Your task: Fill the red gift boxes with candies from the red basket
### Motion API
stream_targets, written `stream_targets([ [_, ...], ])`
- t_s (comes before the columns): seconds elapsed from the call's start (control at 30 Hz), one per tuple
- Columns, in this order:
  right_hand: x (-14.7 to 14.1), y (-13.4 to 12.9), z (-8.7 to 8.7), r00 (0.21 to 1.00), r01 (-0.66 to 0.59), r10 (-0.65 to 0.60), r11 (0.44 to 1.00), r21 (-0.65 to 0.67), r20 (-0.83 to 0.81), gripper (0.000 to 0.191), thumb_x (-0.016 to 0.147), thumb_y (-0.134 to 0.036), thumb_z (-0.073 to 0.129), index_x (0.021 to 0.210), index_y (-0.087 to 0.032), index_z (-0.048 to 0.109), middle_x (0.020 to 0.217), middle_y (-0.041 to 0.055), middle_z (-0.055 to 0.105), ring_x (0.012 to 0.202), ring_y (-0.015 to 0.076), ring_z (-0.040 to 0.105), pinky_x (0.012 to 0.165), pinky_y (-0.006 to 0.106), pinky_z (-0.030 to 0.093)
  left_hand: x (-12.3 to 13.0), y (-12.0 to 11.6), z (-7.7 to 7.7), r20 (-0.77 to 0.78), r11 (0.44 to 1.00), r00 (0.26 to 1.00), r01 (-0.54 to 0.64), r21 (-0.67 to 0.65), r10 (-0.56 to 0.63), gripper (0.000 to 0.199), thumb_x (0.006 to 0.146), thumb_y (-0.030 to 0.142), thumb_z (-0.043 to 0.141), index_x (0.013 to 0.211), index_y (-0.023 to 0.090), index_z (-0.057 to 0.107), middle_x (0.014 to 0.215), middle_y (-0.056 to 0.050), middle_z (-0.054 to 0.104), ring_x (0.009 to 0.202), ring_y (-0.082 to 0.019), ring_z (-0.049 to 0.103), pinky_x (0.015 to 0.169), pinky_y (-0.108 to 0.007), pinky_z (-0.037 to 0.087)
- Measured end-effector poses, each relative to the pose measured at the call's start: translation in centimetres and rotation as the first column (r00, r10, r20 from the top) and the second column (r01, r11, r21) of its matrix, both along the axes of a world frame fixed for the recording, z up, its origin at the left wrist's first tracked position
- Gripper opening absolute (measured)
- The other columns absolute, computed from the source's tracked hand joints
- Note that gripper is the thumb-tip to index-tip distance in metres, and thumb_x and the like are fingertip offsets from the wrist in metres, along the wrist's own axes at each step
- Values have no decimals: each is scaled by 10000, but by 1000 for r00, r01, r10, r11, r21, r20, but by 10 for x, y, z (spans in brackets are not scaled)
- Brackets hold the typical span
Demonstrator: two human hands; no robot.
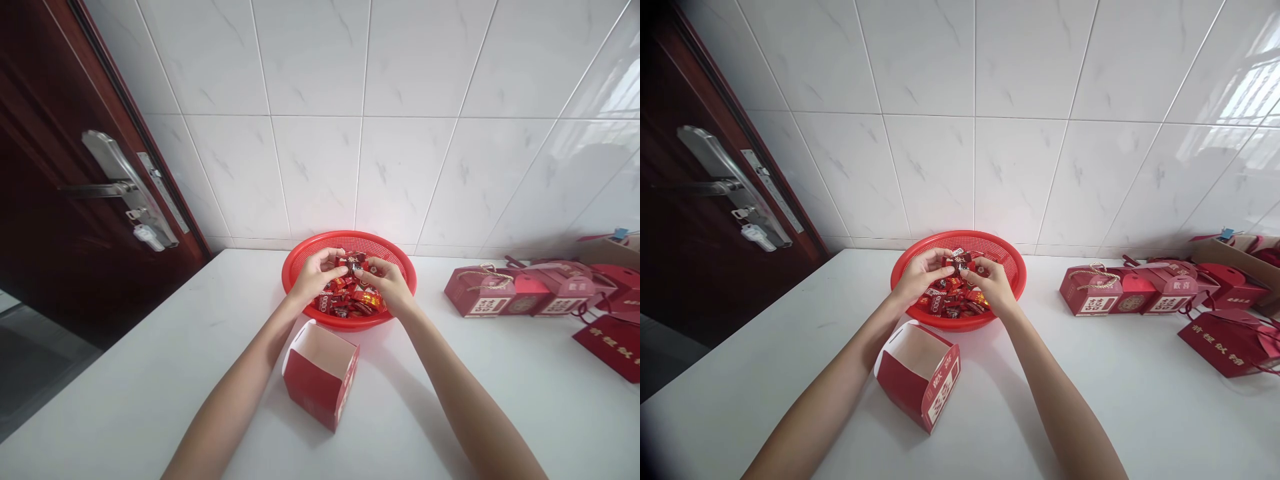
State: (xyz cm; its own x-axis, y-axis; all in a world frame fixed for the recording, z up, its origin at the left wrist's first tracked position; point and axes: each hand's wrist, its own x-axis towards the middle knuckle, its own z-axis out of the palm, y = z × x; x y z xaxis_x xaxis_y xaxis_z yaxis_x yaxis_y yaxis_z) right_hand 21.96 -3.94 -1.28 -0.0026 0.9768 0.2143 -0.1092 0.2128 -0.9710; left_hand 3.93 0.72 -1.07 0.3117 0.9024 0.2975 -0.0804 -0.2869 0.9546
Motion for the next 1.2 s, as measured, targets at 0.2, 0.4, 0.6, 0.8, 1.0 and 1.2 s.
stream_targets([
  [0.2, 0, 0, -1, 1000, -15, 15, 1000, 5, 1, 359, 635, -491, 876, 805, -217, 718, 787, 15, 684, 761, 207, 646, 722, 348, 533, 1, -1, 0, -8, 998, 1000, -26, -58, 25, 418, 636, 302, 860, 1014, 170, 743, 1027, -86, 767, 1017, -270, 702, 930, -416, 548],
  [0.4, 0, -1, 0, 1000, -23, 23, 1000, 6, -10, 376, 646, -499, 873, 839, -214, 720, 806, 18, 694, 778, 210, 663, 737, 353, 552, 3, -4, 5, -6, 997, 999, -53, -63, 53, 378, 685, 412, 841, 968, 173, 772, 1044, -95, 776, 1047, -287, 695, 944, -416, 532],
  [0.6, -1, -3, 3, 1000, -28, 28, 1000, 11, -10, 343, 647, -477, 870, 820, -220, 724, 798, 13, 686, 800, 212, 655, 762, 349, 550, 3, -3, 5, 11, 995, 997, -75, -61, 76, 349, 701, 501, 821, 892, 211, 796, 1049, -75, 781, 1118, -291, 670, 998, -401, 501],
  [0.8, -1, -4, 3, 999, -34, 35, 999, 7, -17, 308, 679, -470, 846, 838, -229, 737, 824, 21, 704, 832, 231, 672, 815, 379, 554, 2, -3, 6, 11, 996, 1000, -29, -90, 30, 383, 694, 524, 823, 887, 194, 804, 953, -76, 780, 1007, -274, 691, 911, -378, 532],
  [1.0, -1, -7, 4, 997, -69, 69, 998, -11, -21, 339, 681, -492, 852, 857, -222, 746, 818, 32, 715, 828, 247, 687, 802, 395, 562, 1, -4, 8, 7, 995, 1000, -12, -102, 13, 345, 695, 533, 817, 766, 198, 777, 838, -48, 750, 942, -259, 687, 832, -343, 538],
  [1.2, -1, -6, 3, 998, -44, 44, 999, 0, -38, 335, 681, -484, 859, 877, -231, 760, 861, 36, 740, 850, 248, 696, 847, 397, 566, 1, -4, 7, 0, 995, 1000, -10, -103, 10, 357, 704, 533, 813, 832, 199, 793, 902, -58, 760, 939, -249, 683, 851, -343, 529],
])
